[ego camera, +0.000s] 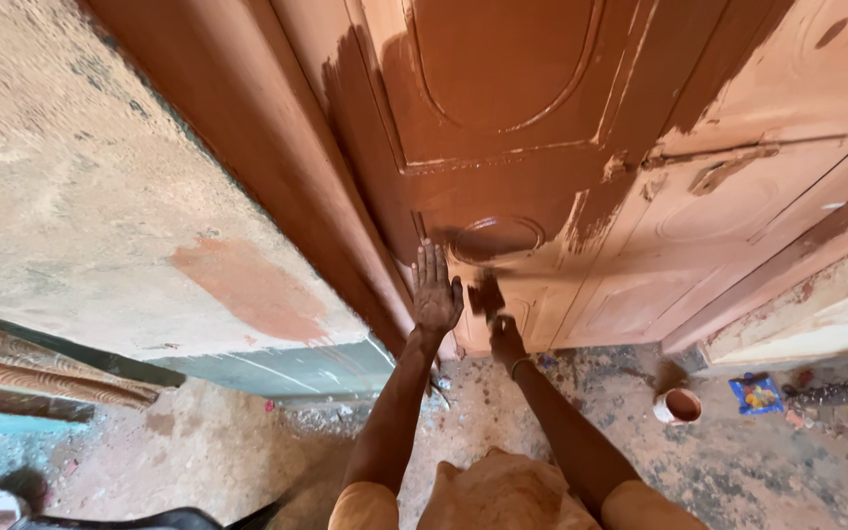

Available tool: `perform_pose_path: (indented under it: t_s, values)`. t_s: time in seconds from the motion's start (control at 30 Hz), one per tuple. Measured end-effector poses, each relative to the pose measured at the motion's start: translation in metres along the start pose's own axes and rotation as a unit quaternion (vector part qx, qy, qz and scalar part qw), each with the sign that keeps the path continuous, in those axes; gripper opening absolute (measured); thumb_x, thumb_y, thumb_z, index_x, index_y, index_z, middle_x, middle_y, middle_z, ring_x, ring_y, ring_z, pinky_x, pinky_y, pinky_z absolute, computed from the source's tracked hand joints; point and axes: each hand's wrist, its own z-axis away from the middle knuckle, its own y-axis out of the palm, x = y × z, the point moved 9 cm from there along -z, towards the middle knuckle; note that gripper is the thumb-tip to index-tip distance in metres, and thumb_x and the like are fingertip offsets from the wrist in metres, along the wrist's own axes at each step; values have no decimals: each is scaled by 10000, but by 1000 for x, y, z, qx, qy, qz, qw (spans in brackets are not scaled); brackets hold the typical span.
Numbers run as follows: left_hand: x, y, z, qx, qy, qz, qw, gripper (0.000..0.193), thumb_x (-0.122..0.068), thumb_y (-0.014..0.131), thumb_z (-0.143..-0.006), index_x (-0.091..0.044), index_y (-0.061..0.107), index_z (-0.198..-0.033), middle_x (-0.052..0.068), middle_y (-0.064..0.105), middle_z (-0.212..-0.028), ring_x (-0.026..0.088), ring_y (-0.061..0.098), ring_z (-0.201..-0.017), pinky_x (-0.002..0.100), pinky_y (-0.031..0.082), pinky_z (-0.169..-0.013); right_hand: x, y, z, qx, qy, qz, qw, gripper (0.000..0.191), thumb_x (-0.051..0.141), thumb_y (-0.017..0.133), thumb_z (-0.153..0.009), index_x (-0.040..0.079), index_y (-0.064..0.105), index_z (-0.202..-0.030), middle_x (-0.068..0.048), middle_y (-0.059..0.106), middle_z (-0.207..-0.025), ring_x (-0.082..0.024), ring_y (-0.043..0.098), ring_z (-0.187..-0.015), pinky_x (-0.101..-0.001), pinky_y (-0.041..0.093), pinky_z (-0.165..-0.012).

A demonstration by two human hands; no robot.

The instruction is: The person paints a wooden door with a paintbrush, applying reddish-brown paint across the door panels and edges while steadying the door with the other hand. They work over the recessed panels, around the latch area, and along the door frame, then dip the brush back into the paint can on the floor.

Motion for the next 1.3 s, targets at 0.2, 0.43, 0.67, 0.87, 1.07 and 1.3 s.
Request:
perform_pose_path:
  t_s: [0.2,0.43,0.67,0.87,1.07,1.3]
  values:
    - [-2,4,-3,-7,7,-13,1000,714,-300,422,-1014,87,229,-1583,282,138,-1695,448,127,-1583,550,113,-1281,-16,6,-3,59,91,-168,980,279,276,502,-1043,180,466,-1302,-25,536,-696,-125,478,-487,-293,388,-410]
    - [-8,13,-8,2,27,-20,999,722,-288,429,-1018,108,209,-1580,311,131,-1681,478,113,-1564,543,91,-1274,56,-33,13,25,-209,-278,937,391,223,447,-1105,135,390,-1482,46,485,-847,-50,351,-562,-209,307,-465]
    - [-19,4,-22,-39,67,-27,997,713,-283,445,-1027,98,220,-1587,296,152,-1691,466,136,-1580,543,88,-1296,60,-53,13,-14,-284,-213,935,417,200,445,-1131,124,378,-1535,24,455,-777,-63,387,-640,-238,363,-572]
    - [-26,5,-25,-34,61,-25,997,747,-284,487,-986,99,236,-1576,299,172,-1677,476,156,-1561,571,94,-1266,-6,-50,-11,-34,-66,-28,997,312,251,534,-1057,135,452,-1335,-33,561,-713,-117,521,-591,-275,441,-524]
    - [-31,9,-19,-48,85,17,995,742,-273,486,-1001,108,224,-1582,310,159,-1680,515,168,-1555,570,157,-1267,-35,-49,-11,-7,49,-164,985,252,212,580,-1040,157,486,-1268,-25,538,-736,-118,481,-575,-284,420,-475]
    - [-27,21,-22,-26,59,3,998,730,-268,482,-1000,97,236,-1583,299,170,-1687,496,179,-1558,576,159,-1264,34,-82,-16,11,-198,-223,954,363,129,513,-1063,126,423,-1414,17,543,-847,-53,437,-607,-202,382,-497]
